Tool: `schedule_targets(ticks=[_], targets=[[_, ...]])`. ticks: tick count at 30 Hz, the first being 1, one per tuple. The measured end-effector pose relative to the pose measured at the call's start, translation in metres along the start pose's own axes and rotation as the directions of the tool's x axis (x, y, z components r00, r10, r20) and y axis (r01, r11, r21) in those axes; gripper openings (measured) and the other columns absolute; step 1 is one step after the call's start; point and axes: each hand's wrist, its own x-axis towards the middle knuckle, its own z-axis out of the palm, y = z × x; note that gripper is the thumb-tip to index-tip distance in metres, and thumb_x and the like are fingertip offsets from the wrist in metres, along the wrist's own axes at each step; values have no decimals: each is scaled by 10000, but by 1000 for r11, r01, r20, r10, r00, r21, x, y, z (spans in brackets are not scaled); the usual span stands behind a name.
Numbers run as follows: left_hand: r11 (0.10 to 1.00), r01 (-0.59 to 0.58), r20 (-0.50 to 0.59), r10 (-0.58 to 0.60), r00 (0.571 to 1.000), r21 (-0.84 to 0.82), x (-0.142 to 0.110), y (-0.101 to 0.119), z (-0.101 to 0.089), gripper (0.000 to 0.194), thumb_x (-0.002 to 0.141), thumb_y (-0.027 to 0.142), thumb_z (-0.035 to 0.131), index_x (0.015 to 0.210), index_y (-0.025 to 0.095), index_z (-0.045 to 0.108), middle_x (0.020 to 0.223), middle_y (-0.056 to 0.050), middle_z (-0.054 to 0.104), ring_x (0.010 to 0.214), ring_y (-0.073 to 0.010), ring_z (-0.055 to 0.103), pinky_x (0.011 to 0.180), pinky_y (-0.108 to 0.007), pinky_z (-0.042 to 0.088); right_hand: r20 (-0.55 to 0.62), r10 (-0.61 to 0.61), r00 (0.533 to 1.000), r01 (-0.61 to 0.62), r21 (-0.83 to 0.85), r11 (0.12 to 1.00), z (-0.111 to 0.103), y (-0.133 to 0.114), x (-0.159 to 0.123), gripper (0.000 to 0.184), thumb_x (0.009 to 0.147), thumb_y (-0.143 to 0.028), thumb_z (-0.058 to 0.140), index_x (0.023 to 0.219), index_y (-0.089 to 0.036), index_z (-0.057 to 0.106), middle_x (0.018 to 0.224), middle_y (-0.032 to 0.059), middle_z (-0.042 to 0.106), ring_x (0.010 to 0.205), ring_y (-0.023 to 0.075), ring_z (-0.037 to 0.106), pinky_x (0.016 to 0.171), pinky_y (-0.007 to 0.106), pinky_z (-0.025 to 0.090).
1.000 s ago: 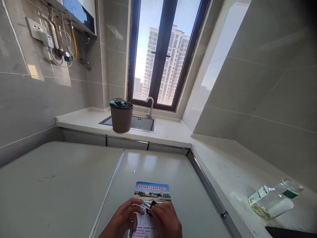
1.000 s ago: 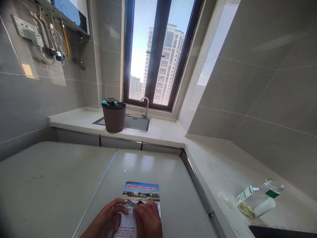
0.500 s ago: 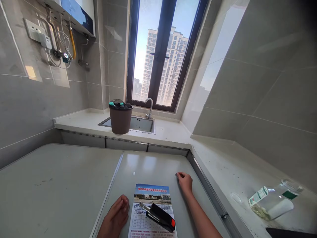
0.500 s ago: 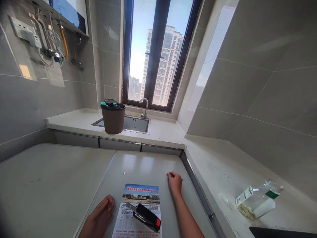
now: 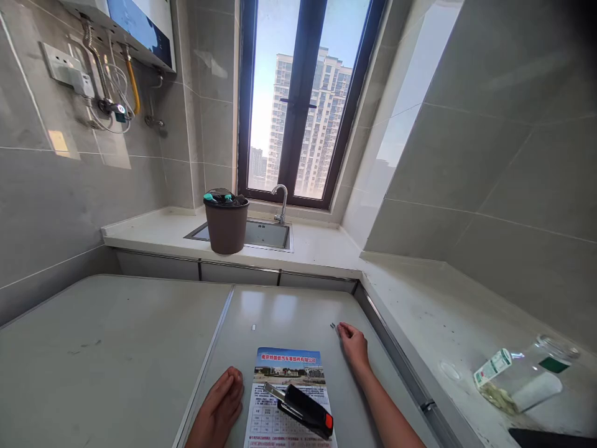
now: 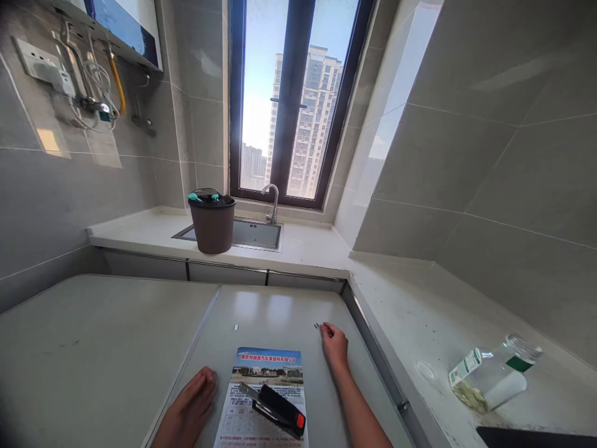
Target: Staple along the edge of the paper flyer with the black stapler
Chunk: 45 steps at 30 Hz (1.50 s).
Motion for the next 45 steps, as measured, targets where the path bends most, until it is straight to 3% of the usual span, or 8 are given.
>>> schedule_targets(ticks=[5,9,12,16,20,25,37,45], targets=[[999,-29,-7,29,1000,17,-3,-1,8,400,771,478,800,1102,289,678,1155,-18,710,1157,-189,636,822,-247,492,91,-110,990,113,-30,993,-14,5,-60,263,778,-469,547,758,-221,630,742,59,689,743,253,638,717,343,472],[964,-224,140,204,969,141,5,-7,17,334,761,484,812,866,213,648,763,17,600,662,-127,560,604,-223,417,190,-247,950,263,-68,962,-26,9,-101,225,857,-437,555,779,-229,599,838,54,667,849,247,622,795,342,469],[887,-366,229,308,923,281,14,-11,20,326,768,477,789,800,193,630,674,33,521,573,-122,460,571,-240,388,222,-228,948,250,-75,965,-30,13,-111,243,903,-445,534,819,-230,610,830,50,659,811,236,619,751,327,471],[599,-552,324,452,831,581,25,3,34,107,794,289,660,848,198,678,843,-39,643,790,-217,587,720,-295,468,213,-196,957,218,-88,972,-29,15,-109,260,897,-469,524,873,-226,614,756,32,634,759,237,618,718,329,466],[201,-660,492,521,698,724,54,30,52,359,726,95,462,949,199,723,1177,-115,666,1182,-271,581,1062,-401,423,219,-184,958,198,-42,979,-33,11,-108,289,903,-495,504,951,-225,598,721,9,621,710,225,621,691,313,465],[24,-563,503,418,757,826,99,43,45,617,709,103,515,1301,197,664,1583,-95,464,1478,-280,370,1238,-446,237,229,-163,960,172,-22,985,-38,7,-110,294,911,-504,494,959,-232,596,711,-1,623,672,215,629,643,292,462],[137,-586,438,535,723,799,60,19,8,202,837,353,646,958,277,789,1035,-114,707,1044,-327,579,997,-443,433,182,-201,963,207,-15,978,-35,7,-109,249,869,-439,522,927,-222,632,718,15,653,688,219,636,659,291,472],[335,-611,422,490,763,717,25,11,35,331,906,536,612,831,239,739,875,-86,675,850,-281,603,797,-339,461,183,-245,952,253,-24,967,-37,-1,-113,266,933,-434,508,875,-219,653,755,40,643,740,230,626,713,318,475]])
